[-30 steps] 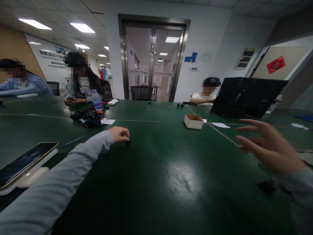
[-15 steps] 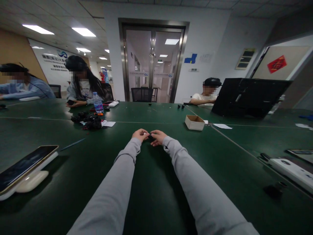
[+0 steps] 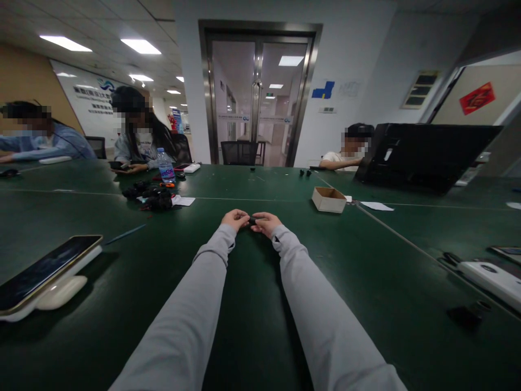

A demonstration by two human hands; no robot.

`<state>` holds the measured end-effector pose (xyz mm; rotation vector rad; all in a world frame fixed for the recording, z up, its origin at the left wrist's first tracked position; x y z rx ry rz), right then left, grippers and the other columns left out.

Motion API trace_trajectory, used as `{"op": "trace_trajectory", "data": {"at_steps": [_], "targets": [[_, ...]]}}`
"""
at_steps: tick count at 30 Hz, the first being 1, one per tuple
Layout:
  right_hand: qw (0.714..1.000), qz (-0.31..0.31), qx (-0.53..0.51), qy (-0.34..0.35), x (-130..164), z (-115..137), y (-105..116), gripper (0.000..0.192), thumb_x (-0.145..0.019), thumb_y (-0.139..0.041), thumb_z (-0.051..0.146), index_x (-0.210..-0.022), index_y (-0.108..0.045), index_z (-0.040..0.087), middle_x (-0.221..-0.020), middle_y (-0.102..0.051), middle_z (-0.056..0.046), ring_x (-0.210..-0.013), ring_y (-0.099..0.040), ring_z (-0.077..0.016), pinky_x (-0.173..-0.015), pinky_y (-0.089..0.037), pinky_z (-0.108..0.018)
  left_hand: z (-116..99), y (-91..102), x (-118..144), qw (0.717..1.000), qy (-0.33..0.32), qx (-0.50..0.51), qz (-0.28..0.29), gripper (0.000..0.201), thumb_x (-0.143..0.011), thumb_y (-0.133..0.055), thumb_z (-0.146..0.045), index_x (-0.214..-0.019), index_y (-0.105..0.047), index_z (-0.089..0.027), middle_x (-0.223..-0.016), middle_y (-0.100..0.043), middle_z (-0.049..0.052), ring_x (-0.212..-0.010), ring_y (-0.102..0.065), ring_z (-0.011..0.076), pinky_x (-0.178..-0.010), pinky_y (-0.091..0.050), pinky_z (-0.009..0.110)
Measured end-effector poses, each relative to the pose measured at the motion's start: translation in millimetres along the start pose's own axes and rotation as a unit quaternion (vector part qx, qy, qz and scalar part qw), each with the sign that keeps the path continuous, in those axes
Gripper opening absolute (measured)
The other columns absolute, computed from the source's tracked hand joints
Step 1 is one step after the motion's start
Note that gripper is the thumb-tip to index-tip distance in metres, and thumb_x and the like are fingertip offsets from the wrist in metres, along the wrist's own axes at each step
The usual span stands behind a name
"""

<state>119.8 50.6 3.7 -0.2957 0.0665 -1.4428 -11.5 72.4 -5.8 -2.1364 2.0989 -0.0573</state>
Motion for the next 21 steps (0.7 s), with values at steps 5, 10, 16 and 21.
{"op": "trace_trajectory", "data": {"at_steps": [5, 10, 16, 21], "targets": [[1.000, -0.021, -0.009, 0.016, -1.1, 0.7, 3.4, 0.022, -0.076, -0.049, -0.008, -0.089, -0.054, 0.009, -0.054, -0.058, 0.000, -0.042, -0.059, -0.0094, -0.041, -0.050, -0.016, -3.3, -1.5, 6.0, 0.999, 0.002, 0.031, 0.029, 0.019, -0.067, -0.069, -0.023, -0.076, -0.059, -0.010, -0.068, -0.060, 0.005, -0.060, -0.061, 0.0106, -0.064, -0.055, 0.025], [0.998, -0.031, -0.043, 0.022, -0.3, 1.6, 7.9, 0.024, -0.074, -0.053, -0.006, -0.091, -0.055, 0.010, -0.056, -0.060, -0.001, -0.044, -0.059, -0.0099, -0.043, -0.052, -0.018, -5.0, -2.0, 9.1, 0.999, 0.021, 0.011, 0.030, 0.020, -0.071, -0.065, -0.026, -0.082, -0.059, -0.009, -0.075, -0.062, 0.008, -0.064, -0.062, 0.0120, -0.064, -0.055, 0.024], [0.997, -0.017, -0.072, 0.029, 0.3, 2.4, 9.8, 0.014, -0.073, -0.059, 0.000, -0.081, -0.058, 0.011, -0.059, -0.061, -0.002, -0.048, -0.060, -0.0105, -0.046, -0.052, -0.020, -7.7, -2.8, 10.8, 1.000, 0.007, -0.023, 0.012, 0.020, -0.072, -0.063, -0.027, -0.082, -0.057, -0.011, -0.073, -0.063, 0.006, -0.054, -0.061, 0.0096, -0.052, -0.051, 0.018], [0.997, -0.020, -0.075, 0.031, 3.0, 4.3, 9.7, 0.015, -0.073, -0.056, -0.001, -0.081, -0.059, 0.012, -0.060, -0.061, -0.002, -0.049, -0.060, -0.0107, -0.050, -0.053, -0.022, -9.7, -1.8, 10.4, 0.995, -0.027, -0.098, -0.007, 0.020, -0.073, -0.061, -0.031, -0.078, -0.056, -0.012, -0.064, -0.063, 0.004, -0.050, -0.061, 0.0110, -0.043, -0.047, 0.016]]}}
Point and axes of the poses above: each hand's wrist, its own x-axis away from the middle knuckle, its own y-axis out of the back of the hand, z = x × y, the point moved 6 cm from there along -x, towards the middle knuckle
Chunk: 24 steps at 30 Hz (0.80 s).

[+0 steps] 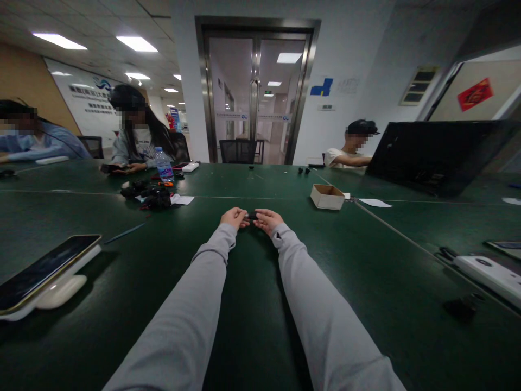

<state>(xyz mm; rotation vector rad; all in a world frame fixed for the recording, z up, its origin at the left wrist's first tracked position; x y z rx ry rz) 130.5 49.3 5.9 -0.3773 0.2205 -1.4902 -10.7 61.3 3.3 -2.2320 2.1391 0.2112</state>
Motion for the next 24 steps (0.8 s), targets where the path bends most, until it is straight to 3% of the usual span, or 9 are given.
{"op": "trace_trajectory", "data": {"at_steps": [7, 24], "targets": [[1.000, 0.018, 0.004, -0.005, 5.3, 2.6, -3.3, 0.020, -0.071, -0.057, -0.003, -0.085, -0.057, 0.012, -0.064, -0.061, -0.002, -0.054, -0.063, -0.0120, -0.060, -0.056, -0.025, 2.2, 3.4, -2.3, 1.000, 0.004, -0.026, -0.015, 0.024, -0.073, -0.059, -0.037, -0.073, -0.055, -0.013, -0.061, -0.063, 0.004, -0.050, -0.061, 0.0133, -0.042, -0.047, 0.018], [0.999, 0.042, 0.001, 0.007, 3.0, 1.4, -2.7, 0.022, -0.070, -0.057, -0.003, -0.085, -0.057, 0.013, -0.070, -0.060, -0.003, -0.056, -0.063, -0.0118, -0.062, -0.057, -0.026, -3.9, 1.4, 3.4, 0.999, 0.045, -0.031, -0.005, 0.026, -0.081, -0.047, -0.034, -0.075, -0.058, -0.011, -0.048, -0.059, 0.004, -0.042, -0.057, 0.0121, -0.038, -0.041, 0.017]]}}
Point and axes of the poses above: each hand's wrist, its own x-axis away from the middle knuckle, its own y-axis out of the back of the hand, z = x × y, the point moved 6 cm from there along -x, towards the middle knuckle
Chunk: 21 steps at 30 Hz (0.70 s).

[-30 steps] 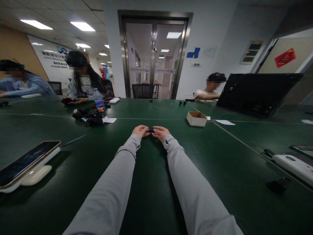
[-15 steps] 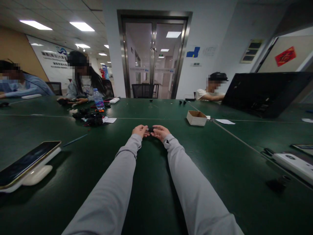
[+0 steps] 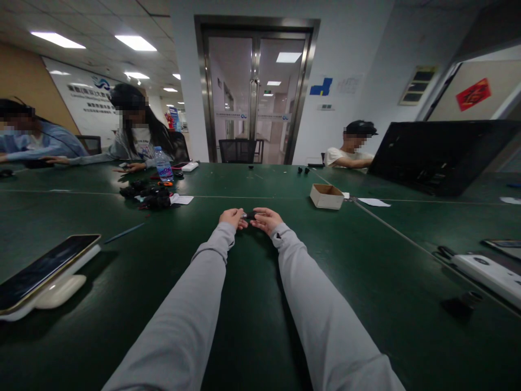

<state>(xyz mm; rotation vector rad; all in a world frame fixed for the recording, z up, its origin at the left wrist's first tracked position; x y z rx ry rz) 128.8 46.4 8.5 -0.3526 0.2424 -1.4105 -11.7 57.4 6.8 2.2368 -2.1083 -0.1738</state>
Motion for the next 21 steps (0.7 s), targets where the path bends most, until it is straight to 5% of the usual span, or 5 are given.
{"op": "trace_trajectory", "data": {"at_steps": [21], "targets": [[0.999, 0.030, 0.009, 0.037, -6.6, -3.7, 1.6, 0.024, -0.069, -0.060, -0.001, -0.087, -0.057, 0.015, -0.082, -0.058, -0.004, -0.059, -0.063, -0.0109, -0.062, -0.057, -0.026, 4.7, 2.2, -6.9, 0.999, 0.020, 0.014, -0.037, 0.026, -0.080, -0.047, -0.033, -0.073, -0.058, -0.010, -0.046, -0.057, 0.004, -0.038, -0.054, 0.0113, -0.036, -0.037, 0.017]]}}
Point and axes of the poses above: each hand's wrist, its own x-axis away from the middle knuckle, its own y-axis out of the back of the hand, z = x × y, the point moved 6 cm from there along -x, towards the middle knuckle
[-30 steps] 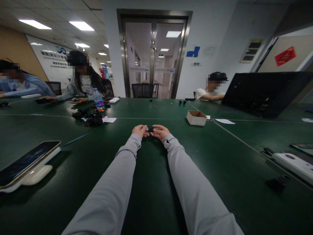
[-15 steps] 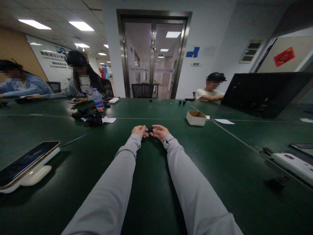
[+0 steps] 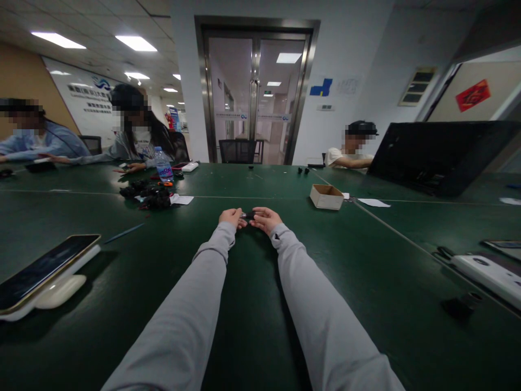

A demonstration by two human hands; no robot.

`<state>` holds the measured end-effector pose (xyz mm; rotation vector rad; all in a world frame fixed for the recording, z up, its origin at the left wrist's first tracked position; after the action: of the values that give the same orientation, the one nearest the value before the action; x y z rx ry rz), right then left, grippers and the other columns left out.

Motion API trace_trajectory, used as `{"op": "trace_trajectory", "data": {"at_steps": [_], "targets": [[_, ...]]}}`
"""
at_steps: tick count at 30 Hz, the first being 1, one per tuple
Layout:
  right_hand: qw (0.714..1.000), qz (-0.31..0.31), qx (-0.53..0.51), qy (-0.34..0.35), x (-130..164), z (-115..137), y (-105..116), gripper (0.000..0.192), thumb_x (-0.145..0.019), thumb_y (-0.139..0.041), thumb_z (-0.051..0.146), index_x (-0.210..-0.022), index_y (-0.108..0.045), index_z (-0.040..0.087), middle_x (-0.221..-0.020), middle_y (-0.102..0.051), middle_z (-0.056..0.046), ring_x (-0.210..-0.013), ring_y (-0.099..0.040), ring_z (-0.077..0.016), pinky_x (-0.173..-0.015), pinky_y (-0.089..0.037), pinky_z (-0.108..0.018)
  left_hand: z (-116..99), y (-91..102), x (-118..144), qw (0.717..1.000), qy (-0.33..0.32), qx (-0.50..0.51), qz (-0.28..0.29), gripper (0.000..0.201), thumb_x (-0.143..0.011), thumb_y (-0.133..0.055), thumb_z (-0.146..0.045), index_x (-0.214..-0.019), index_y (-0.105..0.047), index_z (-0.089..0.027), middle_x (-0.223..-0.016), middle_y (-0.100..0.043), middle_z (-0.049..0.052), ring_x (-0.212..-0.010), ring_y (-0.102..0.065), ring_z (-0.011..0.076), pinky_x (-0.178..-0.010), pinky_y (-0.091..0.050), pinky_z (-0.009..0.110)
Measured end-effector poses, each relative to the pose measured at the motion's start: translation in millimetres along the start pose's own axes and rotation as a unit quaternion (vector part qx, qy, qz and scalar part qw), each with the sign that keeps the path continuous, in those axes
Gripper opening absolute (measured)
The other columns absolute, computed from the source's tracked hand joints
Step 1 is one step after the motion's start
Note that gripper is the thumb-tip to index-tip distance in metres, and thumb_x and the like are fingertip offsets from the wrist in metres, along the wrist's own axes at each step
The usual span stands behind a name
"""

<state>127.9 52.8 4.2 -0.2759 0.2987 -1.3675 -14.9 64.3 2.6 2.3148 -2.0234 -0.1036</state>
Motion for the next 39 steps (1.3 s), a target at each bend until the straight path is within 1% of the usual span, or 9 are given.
{"op": "trace_trajectory", "data": {"at_steps": [4, 10, 17, 21, 24, 29, 32, 35, 39], "targets": [[1.000, 0.011, -0.002, 0.007, -2.5, -1.6, 0.8, 0.024, -0.069, -0.061, 0.001, -0.088, -0.057, 0.015, -0.084, -0.059, -0.004, -0.061, -0.063, -0.0111, -0.062, -0.058, -0.026, 3.0, 0.2, -3.1, 1.000, 0.003, 0.002, 0.002, 0.027, -0.080, -0.047, -0.034, -0.074, -0.058, -0.011, -0.045, -0.057, 0.004, -0.038, -0.054, 0.0113, -0.036, -0.037, 0.016], [1.000, 0.011, 0.002, 0.010, -4.2, -3.3, 1.7, 0.025, -0.067, -0.062, 0.001, -0.087, -0.058, 0.015, -0.084, -0.058, -0.004, -0.061, -0.063, -0.0117, -0.060, -0.058, -0.026, 1.3, 1.1, -2.0, 0.999, -0.021, -0.032, -0.003, 0.029, -0.078, -0.049, -0.038, -0.070, -0.057, -0.011, -0.047, -0.058, 0.004, -0.040, -0.056, 0.0115, -0.037, -0.039, 0.017], [1.000, 0.010, -0.001, 0.003, -4.5, -3.7, 1.4, 0.026, -0.066, -0.061, -0.002, -0.086, -0.058, 0.015, -0.084, -0.057, -0.004, -0.058, -0.064, -0.0122, -0.058, -0.057, -0.027, -2.3, 1.4, 1.6, 0.997, -0.026, -0.076, -0.006, 0.031, -0.079, -0.046, -0.039, -0.066, -0.054, -0.012, -0.047, -0.057, 0.003, -0.039, -0.054, 0.0104, -0.039, -0.040, 0.017], [1.000, 0.013, -0.007, 0.005, -4.4, -3.2, 0.7, 0.026, -0.065, -0.062, -0.001, -0.086, -0.059, 0.015, -0.084, -0.057, -0.004, -0.058, -0.064, -0.0122, -0.057, -0.057, -0.026, -1.1, 1.3, -0.7, 0.996, -0.025, -0.080, -0.011, 0.031, -0.080, -0.045, -0.038, -0.065, -0.054, -0.013, -0.048, -0.058, 0.003, -0.040, -0.054, 0.0109, -0.039, -0.040, 0.019], [1.000, 0.010, -0.008, 0.010, -4.0, -2.3, 0.4, 0.026, -0.065, -0.064, -0.001, -0.085, -0.059, 0.015, -0.083, -0.058, -0.003, -0.058, -0.064, -0.0116, -0.057, -0.058, -0.025, -0.6, 1.5, -2.0, 0.997, -0.015, -0.069, -0.015, 0.031, -0.080, -0.045, -0.037, -0.065, -0.054, -0.012, -0.048, -0.058, 0.003, -0.039, -0.053, 0.0107, -0.039, -0.039, 0.019], [1.000, 0.015, -0.007, 0.021, -4.3, -0.6, -2.4, 0.028, -0.063, -0.066, 0.001, -0.085, -0.059, 0.016, -0.083, -0.058, -0.002, -0.058, -0.064, -0.0112, -0.058, -0.058, -0.025, -1.3, 1.6, -1.5, 0.998, 0.024, -0.064, -0.013, 0.030, -0.081, -0.043, -0.034, -0.064, -0.054, -0.012, -0.046, -0.055, 0.002, -0.037, -0.049, 0.0098, -0.039, -0.037, 0.020], [0.999, 0.015, 0.000, 0.029, -4.4, 0.5, -4.7, 0.028, -0.063, -0.066, 0.001, -0.085, -0.058, 0.016, -0.085, -0.058, -0.002, -0.057, -0.063, -0.0106, -0.058, -0.058, -0.025, -0.3, 2.3, -2.5, 0.997, 0.028, -0.071, -0.015, 0.030, -0.081, -0.042, -0.034, -0.064, -0.053, -0.013, -0.044, -0.054, 0.002, -0.035, -0.047, 0.0103, -0.038, -0.037, 0.021], [1.000, 0.004, 0.006, 0.025, -3.5, 1.1, -5.5, 0.027, -0.064, -0.066, 0.000, -0.084, -0.058, 0.016, -0.083, -0.058, -0.002, -0.055, -0.063, -0.0104, -0.055, -0.058, -0.025, -0.5, 2.5, -3.5, 0.996, -0.007, -0.090, -0.007, 0.031, -0.081, -0.042, -0.038, -0.065, -0.053, -0.014, -0.045, -0.055, 0.001, -0.036, -0.048, 0.0106, -0.039, -0.037, 0.021], [1.000, -0.010, 0.007, 0.017, -1.0, 2.3, -6.3, 0.024, -0.065, -0.063, -0.001, -0.082, -0.057, 0.014, -0.077, -0.058, -0.001, -0.051, -0.063, -0.0109, -0.050, -0.056, -0.023, -7.4, 5.7, -0.4, 0.984, -0.093, -0.149, -0.019, 0.031, -0.079, -0.045, -0.041, -0.063, -0.054, -0.016, -0.047, -0.056, 0.000, -0.041, -0.050, 0.0096, -0.045, -0.039, 0.020]]}}
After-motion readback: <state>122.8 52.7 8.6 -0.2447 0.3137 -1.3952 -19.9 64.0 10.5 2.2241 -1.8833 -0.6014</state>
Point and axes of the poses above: each hand's wrist, its own x-axis away from the middle knuckle, its own y-axis out of the back of the hand, z = x × y, the point moved 6 cm from there along -x, towards the middle knuckle
